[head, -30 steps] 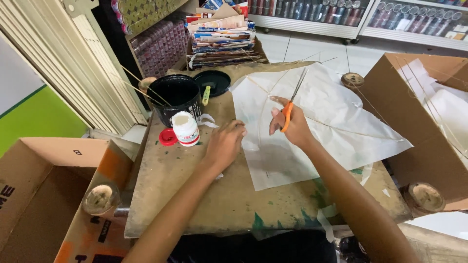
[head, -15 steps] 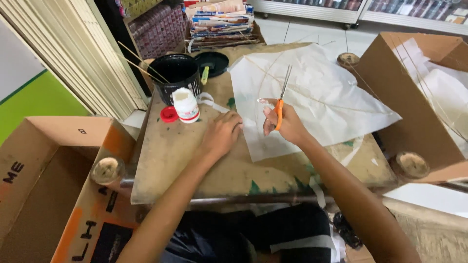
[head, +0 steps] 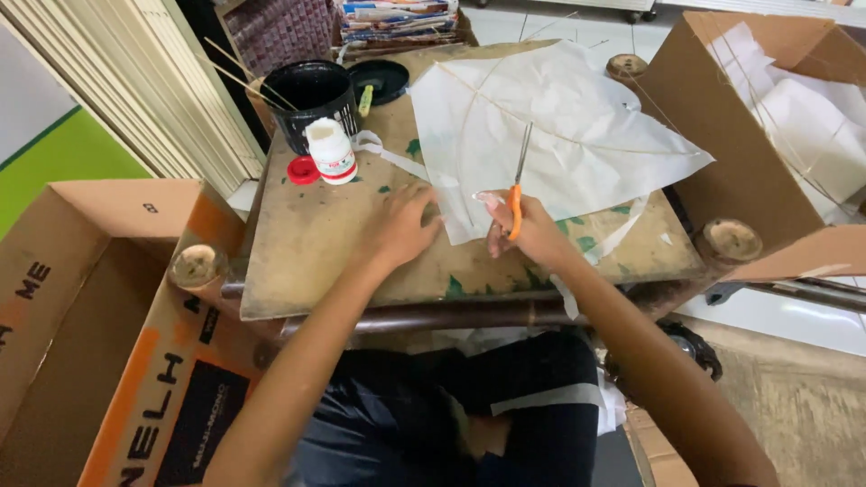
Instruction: Trimming the excess paper from a kite frame using a pair of scissors.
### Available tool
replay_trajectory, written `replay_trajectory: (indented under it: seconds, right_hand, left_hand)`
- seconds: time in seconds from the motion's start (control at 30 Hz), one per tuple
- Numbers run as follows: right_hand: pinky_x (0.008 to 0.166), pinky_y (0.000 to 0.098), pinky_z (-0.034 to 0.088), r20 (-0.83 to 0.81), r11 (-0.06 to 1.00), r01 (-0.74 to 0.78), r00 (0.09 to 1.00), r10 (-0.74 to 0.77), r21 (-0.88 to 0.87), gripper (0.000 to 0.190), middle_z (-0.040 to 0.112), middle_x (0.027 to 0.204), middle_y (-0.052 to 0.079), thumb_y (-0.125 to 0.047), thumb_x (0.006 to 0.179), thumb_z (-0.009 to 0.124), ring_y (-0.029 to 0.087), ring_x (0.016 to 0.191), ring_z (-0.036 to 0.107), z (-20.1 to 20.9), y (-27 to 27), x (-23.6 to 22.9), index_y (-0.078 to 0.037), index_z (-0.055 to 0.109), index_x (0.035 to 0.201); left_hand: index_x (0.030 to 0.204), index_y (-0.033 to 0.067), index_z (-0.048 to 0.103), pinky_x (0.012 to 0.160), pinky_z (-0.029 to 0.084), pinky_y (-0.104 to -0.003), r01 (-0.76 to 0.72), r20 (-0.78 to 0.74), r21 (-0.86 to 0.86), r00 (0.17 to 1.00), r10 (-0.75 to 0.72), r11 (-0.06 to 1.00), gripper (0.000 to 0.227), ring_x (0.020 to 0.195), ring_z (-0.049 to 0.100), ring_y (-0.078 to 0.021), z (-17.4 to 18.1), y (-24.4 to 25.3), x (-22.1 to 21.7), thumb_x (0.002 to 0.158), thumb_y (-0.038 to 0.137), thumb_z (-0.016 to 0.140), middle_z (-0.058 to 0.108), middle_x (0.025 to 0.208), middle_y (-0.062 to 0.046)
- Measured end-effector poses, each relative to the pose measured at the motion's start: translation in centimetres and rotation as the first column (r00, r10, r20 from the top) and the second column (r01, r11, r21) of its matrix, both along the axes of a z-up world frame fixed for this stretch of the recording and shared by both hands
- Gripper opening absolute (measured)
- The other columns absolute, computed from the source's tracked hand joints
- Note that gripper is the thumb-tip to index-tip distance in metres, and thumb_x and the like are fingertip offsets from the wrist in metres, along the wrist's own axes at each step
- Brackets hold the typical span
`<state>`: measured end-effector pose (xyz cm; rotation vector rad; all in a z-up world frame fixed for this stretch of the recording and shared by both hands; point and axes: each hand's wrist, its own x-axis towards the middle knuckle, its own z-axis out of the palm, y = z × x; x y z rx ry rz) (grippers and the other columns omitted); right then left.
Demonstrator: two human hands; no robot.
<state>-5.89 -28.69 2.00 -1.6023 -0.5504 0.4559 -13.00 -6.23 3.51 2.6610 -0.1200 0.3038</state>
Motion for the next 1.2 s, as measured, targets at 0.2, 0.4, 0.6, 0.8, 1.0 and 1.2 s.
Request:
replay_trajectory:
  seconds: [0.2,0.4,0.6,0.8,1.0,1.2]
  right_hand:
    - [0.058,0.0439,0.060,-0.212,0.976,-0.148,0.971,0.113,-0.159,0.093,0.059,0.059,0.017,-0.073,0.093,0.049,0.029,0.052,0.065,1.3,-2.5,-1.0,0.011,0.050,0.133]
    - [0.063,0.0525,0.063,-0.281,0.964,-0.173,0.953,0.112,-0.203,0.094,0.061,0.063,0.018,-0.077,0.090,0.052,0.033,0.055,0.067,-0.2,-2.9,0.1,0.007,0.055,0.133]
    - [0.065,0.0560,0.062,-0.249,0.957,-0.176,0.961,0.117,-0.229,0.087,0.064,0.066,0.019,-0.075,0.091,0.052,0.035,0.059,0.067,1.6,-2.2,-2.4,0.008,0.063,0.118]
    - [0.062,0.0515,0.062,-0.297,0.968,-0.163,0.949,0.101,-0.193,0.084,0.062,0.063,0.017,-0.075,0.091,0.052,0.032,0.056,0.066,1.3,-2.5,-2.5,0.005,0.061,0.118]
    - [0.061,0.0420,0.060,-0.320,0.951,-0.218,0.937,0.142,-0.217,0.087,0.057,0.060,0.011,-0.082,0.087,0.046,0.025,0.054,0.062,2.2,-3.1,-2.9,0.000,0.062,0.109]
    - [0.060,0.0426,0.059,-0.453,0.907,-0.355,0.862,0.225,-0.225,0.097,0.057,0.058,0.009,-0.092,0.079,0.040,0.025,0.053,0.063,2.4,-3.1,-3.8,-0.002,0.066,0.104]
  left_hand:
    - [0.126,0.0127,0.063,0.114,0.030,-0.056,0.060,-0.117,0.051,0.992,-0.053,0.997,0.038,0.140,0.045,-0.0312,1.5,-1.2,-1.8,0.095,0.036,0.065,0.058,0.142,-0.011]
    - [0.125,0.0244,0.065,0.117,0.017,-0.061,0.077,-0.118,0.073,0.991,-0.068,0.994,0.033,0.142,0.044,-0.0233,0.3,-1.4,-1.1,0.097,0.042,0.063,0.056,0.147,-0.003]
    - [0.127,0.0219,0.067,0.116,0.021,-0.060,0.094,-0.061,0.072,0.994,-0.090,0.993,0.030,0.140,0.049,-0.0240,-0.5,-1.7,-1.4,0.101,0.037,0.060,0.057,0.146,-0.005]
    - [0.125,0.0239,0.069,0.121,0.010,-0.063,0.093,-0.023,0.112,0.996,-0.091,0.989,0.025,0.133,0.057,-0.0233,-2.0,-2.1,-0.6,0.103,0.027,0.058,0.064,0.140,-0.001]
    - [0.114,0.0267,0.071,0.122,0.012,-0.064,0.046,0.051,0.155,0.997,-0.054,0.987,0.017,0.125,0.063,-0.0188,-5.6,-0.3,2.2,0.104,0.027,0.057,0.068,0.132,0.003]
    - [0.111,0.0227,0.070,0.121,0.018,-0.065,0.047,0.089,0.097,0.994,-0.056,0.994,0.014,0.119,0.067,-0.0224,-2.3,-0.6,0.9,0.103,0.020,0.059,0.070,0.129,0.001]
